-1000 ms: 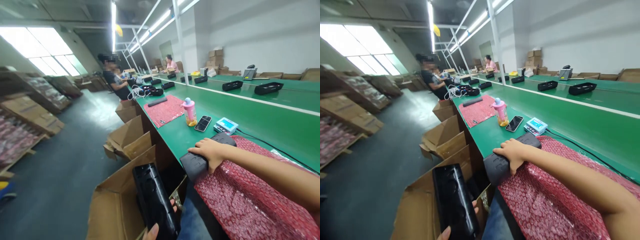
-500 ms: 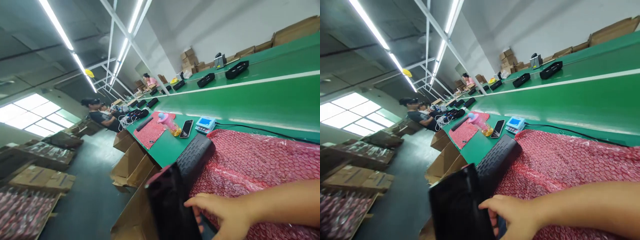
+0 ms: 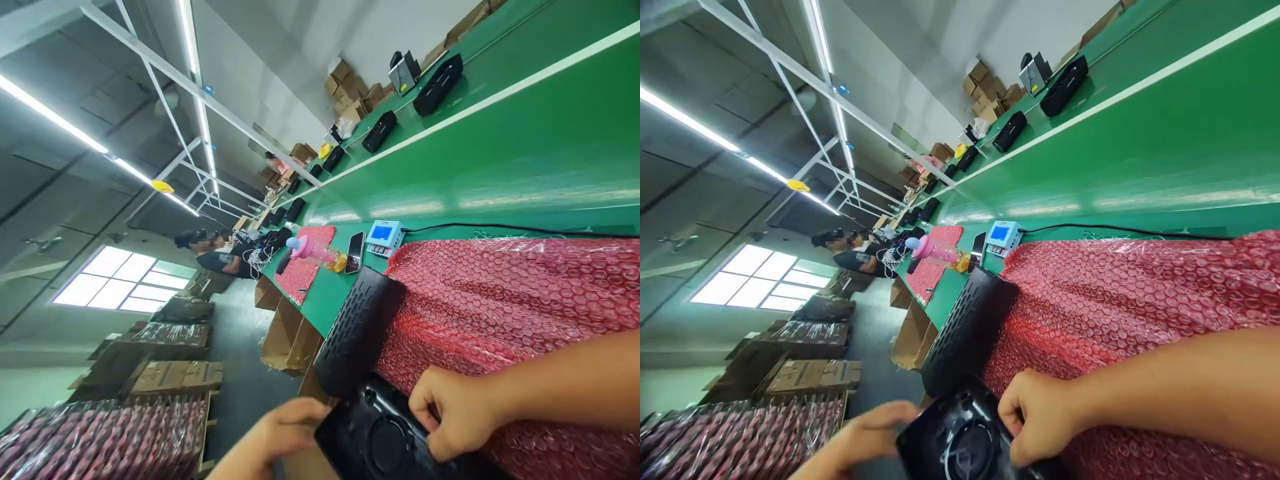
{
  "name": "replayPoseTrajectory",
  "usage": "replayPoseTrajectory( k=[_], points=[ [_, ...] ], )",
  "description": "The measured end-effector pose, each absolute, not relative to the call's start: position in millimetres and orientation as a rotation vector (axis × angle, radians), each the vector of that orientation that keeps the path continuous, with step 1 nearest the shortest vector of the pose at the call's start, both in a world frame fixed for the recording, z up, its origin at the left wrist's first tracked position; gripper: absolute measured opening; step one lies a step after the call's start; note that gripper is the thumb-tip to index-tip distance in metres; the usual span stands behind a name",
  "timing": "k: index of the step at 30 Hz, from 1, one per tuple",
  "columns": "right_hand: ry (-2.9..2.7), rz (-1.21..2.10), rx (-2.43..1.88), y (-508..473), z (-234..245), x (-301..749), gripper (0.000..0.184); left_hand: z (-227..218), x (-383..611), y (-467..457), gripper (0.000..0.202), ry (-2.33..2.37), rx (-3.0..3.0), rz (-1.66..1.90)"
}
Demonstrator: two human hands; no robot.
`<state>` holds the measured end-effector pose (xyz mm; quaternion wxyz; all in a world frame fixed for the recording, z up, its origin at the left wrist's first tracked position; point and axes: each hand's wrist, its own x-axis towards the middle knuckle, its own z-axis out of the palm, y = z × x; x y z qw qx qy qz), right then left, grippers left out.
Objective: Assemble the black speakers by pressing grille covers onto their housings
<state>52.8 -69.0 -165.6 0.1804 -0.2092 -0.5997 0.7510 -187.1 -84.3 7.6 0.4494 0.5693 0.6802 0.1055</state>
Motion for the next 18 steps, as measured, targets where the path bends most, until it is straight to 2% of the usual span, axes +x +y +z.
replayPoseTrajectory(
  k=[4, 7, 9, 12, 18],
  points=[
    [-2.167, 2.001, -0.464, -63, -155, 62, 0.028, -5, -165, -33, 0.047, 1.835, 1.934, 0.301],
    [-2.477, 1.898, -0.394, -62, -147, 65, 0.027, -43, -142, 3, 0.081, 1.758, 2.166, 0.195],
    [-2.632, 1.814, -0.346, -62, -143, 65, 0.028, -65, -137, 19, 0.094, 1.681, 2.211, 0.052],
    [-2.71, 1.726, -0.307, -61, -139, 65, 0.031, -80, -142, 28, 0.096, 1.663, 2.197, -0.015],
    [-2.761, 1.652, -0.273, -59, -138, 66, 0.032, -81, -143, 22, 0.099, 1.712, 2.256, -0.061]
  ],
)
